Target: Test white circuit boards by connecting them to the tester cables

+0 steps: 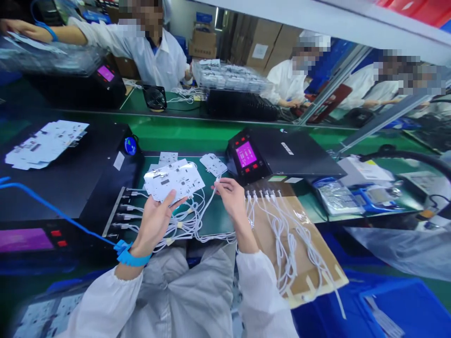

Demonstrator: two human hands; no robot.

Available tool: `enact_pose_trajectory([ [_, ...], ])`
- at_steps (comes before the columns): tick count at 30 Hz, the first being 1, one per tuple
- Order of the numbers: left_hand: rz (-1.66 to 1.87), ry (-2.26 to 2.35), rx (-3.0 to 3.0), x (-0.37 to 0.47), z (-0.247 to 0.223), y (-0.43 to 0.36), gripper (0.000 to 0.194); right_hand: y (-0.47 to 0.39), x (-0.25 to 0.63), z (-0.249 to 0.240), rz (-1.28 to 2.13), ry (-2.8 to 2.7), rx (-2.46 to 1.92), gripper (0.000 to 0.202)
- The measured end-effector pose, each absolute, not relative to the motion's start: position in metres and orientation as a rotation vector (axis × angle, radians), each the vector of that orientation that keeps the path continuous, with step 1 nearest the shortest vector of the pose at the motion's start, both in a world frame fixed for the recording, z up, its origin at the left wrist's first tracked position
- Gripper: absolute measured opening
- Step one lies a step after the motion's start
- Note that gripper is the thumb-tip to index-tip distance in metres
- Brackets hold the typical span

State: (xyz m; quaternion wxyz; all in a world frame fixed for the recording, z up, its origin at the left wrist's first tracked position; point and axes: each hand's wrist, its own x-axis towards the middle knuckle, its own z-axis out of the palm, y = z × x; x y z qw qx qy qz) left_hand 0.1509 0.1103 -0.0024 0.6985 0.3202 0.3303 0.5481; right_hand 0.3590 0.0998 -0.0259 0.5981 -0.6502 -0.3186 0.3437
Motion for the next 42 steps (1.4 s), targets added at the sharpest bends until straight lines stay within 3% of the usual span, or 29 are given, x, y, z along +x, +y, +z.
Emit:
enact_pose_trajectory([
  [2, 1.218, 0.727, 0.702, 0.154, 0.000, 0.109, 0.066, 0.076, 0.348, -0.006, 0.790, -0.666, -1.311, 0.045],
  [6, 1.201, 0.716, 0.710, 0.161, 0.005, 0.107, 0.064, 0.033, 0.313, 0.012, 0.674, -0.633, -1.356, 0.036],
  [15, 1.222, 0.702, 0.767, 0.176, 0.009, 0.095, 0.072, 0.020, 0.279, -0.015, 0.670, -0.607, -1.345, 0.029],
  [42, 1.204, 0.833, 0.938, 0.184, 0.003, 0.086, 0.075, 0.015, 0.282, -0.020, 0.640, -0.570, -1.326, 0.027],
])
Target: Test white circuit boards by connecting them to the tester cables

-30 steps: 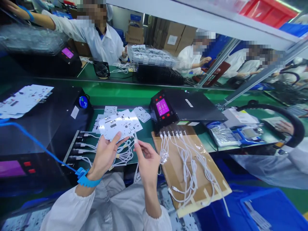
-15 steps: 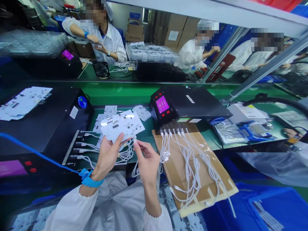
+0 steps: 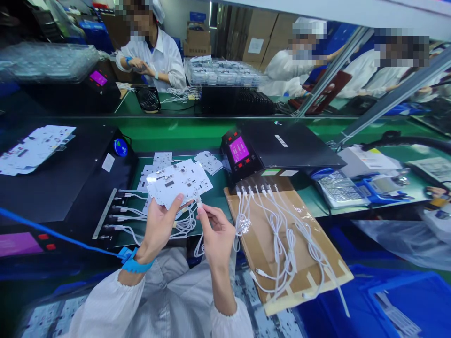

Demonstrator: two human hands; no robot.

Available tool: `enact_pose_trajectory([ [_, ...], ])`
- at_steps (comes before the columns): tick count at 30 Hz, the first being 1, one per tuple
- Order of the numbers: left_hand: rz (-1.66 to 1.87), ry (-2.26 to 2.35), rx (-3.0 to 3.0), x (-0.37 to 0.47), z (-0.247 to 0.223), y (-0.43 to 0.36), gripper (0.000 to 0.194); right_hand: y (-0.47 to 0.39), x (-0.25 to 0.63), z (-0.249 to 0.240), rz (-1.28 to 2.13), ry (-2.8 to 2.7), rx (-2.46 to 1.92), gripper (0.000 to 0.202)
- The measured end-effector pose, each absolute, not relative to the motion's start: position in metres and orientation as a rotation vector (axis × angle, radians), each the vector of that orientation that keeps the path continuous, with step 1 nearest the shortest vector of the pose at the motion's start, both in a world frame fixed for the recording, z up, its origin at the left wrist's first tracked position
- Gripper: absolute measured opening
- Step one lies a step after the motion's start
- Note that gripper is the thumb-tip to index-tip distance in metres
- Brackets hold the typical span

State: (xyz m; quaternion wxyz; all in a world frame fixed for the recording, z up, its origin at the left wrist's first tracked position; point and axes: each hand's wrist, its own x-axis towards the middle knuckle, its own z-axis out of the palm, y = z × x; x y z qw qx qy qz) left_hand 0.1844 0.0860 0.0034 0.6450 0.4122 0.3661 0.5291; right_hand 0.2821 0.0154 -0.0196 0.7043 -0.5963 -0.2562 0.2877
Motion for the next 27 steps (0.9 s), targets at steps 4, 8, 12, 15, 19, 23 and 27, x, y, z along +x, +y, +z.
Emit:
enact_pose_trajectory([
  [4, 1.189, 0.866, 0.953, 0.1836, 0.0035, 0.0848, 0.077, 0.0139, 0.2829, -0.0215, 0.647, -0.575, -1.323, 0.028],
  [8, 1.229, 0.856, 0.941, 0.1840, 0.0033, 0.0855, 0.076, 0.0125, 0.2840, -0.0242, 0.620, -0.547, -1.320, 0.026],
  [12, 1.232, 0.841, 0.910, 0.1845, 0.0042, 0.0858, 0.074, 0.0133, 0.2837, -0.0249, 0.615, -0.547, -1.320, 0.027],
  [15, 1.213, 0.848, 0.906, 0.1843, 0.0054, 0.0848, 0.074, 0.0145, 0.2826, -0.0241, 0.632, -0.560, -1.318, 0.029],
  [19, 1.183, 0.869, 0.917, 0.1840, 0.0057, 0.0839, 0.073, 0.0144, 0.2814, -0.0245, 0.627, -0.553, -1.315, 0.029],
  [23, 1.240, 0.855, 0.903, 0.1852, 0.0030, 0.0853, 0.073, 0.0135, 0.2813, -0.0272, 0.621, -0.541, -1.327, 0.030],
  [27, 1.252, 0.856, 0.913, 0.1864, 0.0007, 0.0854, 0.074, 0.0140, 0.2808, -0.0279, 0.631, -0.554, -1.328, 0.031],
])
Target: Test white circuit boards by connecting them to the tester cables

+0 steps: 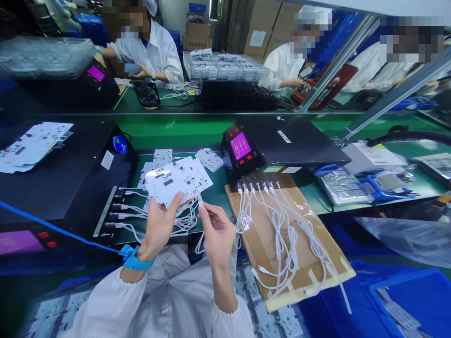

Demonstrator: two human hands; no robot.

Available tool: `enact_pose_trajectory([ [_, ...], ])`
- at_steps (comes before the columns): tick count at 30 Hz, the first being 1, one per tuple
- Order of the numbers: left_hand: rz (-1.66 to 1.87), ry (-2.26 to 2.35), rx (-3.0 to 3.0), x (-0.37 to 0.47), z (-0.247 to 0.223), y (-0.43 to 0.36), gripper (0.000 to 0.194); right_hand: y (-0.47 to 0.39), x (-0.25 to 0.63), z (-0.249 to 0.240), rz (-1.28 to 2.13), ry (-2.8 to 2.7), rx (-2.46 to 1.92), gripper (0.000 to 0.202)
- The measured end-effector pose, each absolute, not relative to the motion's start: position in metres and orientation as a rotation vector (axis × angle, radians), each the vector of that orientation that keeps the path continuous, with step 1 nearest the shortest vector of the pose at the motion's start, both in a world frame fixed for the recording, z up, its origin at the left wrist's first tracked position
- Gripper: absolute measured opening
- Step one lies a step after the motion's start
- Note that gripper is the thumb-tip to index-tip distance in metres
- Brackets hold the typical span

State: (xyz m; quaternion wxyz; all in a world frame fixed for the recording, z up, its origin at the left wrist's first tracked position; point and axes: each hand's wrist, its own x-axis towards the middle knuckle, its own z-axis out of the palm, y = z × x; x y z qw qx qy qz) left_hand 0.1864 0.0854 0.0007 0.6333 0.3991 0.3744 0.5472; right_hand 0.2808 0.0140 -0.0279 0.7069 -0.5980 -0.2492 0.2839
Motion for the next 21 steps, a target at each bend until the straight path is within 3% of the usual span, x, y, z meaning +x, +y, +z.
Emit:
enact_pose_trajectory([
  [4, 1.248, 0.871, 0.961, 0.184, -0.001, 0.086, 0.073, 0.013, 0.282, -0.028, 0.629, -0.568, -1.301, 0.025],
  [9, 1.206, 0.938, 1.109, 0.175, -0.002, 0.089, 0.058, 0.010, 0.288, -0.029, 0.632, -0.678, -1.340, 0.020],
  [21, 1.153, 0.966, 1.199, 0.168, 0.013, 0.096, 0.063, 0.018, 0.292, -0.031, 0.709, -0.597, -1.283, 0.026],
])
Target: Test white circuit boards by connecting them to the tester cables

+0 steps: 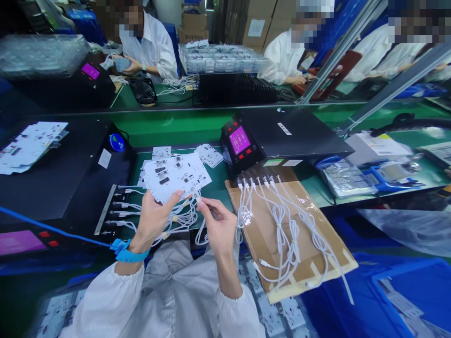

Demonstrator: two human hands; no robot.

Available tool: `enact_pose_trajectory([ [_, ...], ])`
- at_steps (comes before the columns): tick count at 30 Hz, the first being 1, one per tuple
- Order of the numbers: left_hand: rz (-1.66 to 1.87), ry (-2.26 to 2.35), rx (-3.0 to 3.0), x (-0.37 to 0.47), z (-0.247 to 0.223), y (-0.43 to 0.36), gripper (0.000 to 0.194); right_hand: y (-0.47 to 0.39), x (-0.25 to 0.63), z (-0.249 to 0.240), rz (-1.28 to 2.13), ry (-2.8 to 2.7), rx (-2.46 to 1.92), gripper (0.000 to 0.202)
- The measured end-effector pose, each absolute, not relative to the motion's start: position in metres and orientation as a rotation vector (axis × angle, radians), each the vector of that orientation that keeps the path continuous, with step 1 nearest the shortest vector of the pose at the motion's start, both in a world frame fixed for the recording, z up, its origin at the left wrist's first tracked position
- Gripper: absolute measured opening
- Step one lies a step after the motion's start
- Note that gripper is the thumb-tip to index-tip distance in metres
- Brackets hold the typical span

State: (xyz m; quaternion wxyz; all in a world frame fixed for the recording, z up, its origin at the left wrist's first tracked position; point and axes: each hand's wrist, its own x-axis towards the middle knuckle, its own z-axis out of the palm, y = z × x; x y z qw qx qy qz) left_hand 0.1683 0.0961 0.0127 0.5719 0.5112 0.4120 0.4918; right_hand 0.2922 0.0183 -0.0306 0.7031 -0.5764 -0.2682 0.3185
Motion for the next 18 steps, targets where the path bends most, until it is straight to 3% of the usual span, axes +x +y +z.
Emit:
enact_pose_trajectory([
  [9, 1.195, 0.877, 1.099, 0.173, -0.002, 0.096, 0.058, 0.020, 0.282, -0.033, 0.717, -0.561, -1.260, 0.026],
  [18, 1.215, 0.997, 1.219, 0.175, 0.012, 0.096, 0.056, 0.019, 0.279, -0.038, 0.686, -0.536, -1.223, 0.023],
])
